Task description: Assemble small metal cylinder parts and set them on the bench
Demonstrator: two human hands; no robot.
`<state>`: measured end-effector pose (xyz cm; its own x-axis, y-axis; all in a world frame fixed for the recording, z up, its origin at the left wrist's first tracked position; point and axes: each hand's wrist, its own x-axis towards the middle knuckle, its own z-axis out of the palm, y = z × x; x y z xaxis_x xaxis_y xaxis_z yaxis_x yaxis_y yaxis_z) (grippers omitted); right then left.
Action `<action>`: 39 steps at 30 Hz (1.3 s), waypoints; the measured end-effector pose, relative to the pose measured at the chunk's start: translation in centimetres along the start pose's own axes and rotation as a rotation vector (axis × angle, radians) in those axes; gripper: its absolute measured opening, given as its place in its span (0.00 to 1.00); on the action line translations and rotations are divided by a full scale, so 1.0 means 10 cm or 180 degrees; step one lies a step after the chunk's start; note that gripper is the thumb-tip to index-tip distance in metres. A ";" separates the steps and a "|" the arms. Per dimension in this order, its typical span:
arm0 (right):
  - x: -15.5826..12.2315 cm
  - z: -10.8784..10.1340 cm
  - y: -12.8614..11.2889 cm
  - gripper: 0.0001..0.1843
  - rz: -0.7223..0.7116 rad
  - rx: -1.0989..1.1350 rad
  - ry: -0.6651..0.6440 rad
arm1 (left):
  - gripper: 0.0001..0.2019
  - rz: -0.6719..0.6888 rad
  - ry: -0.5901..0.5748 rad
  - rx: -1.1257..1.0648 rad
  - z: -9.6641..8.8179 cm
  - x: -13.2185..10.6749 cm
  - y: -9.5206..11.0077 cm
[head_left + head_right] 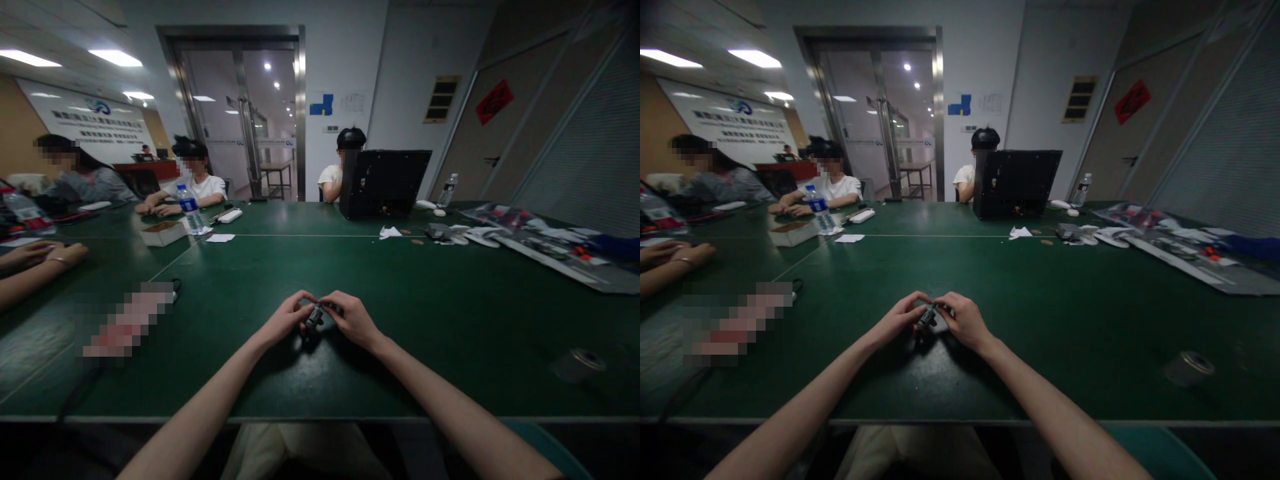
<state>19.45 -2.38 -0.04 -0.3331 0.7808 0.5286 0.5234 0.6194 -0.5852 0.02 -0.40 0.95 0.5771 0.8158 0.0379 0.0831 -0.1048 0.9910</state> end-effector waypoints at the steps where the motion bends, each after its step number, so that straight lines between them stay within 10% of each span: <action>1: 0.00 0.00 0.00 0.11 -0.0006 0.0010 -0.0014 | 0.17 -0.0046 0.0021 -0.0076 0.00 0.00 0.00; 15: -0.03 -0.02 -0.11 0.43 -0.0209 0.0172 -0.0557 | 0.20 -0.0353 -0.0019 -0.1349 0.06 -0.02 0.03; 22: -0.02 0.01 -0.11 0.28 -0.0099 0.0194 -0.0432 | 0.19 -0.0383 -0.0061 -0.1515 0.06 -0.02 0.01; 39: -0.03 0.03 -0.05 0.31 0.0202 0.0292 -0.0304 | 0.17 -0.0480 0.0023 -0.0961 0.00 0.00 0.01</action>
<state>19.05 -2.96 -0.07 -0.3770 0.8202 0.4304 0.4734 0.5700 -0.6716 0.03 -0.37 1.03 0.5706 0.8135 -0.1124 -0.0780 0.1899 0.9787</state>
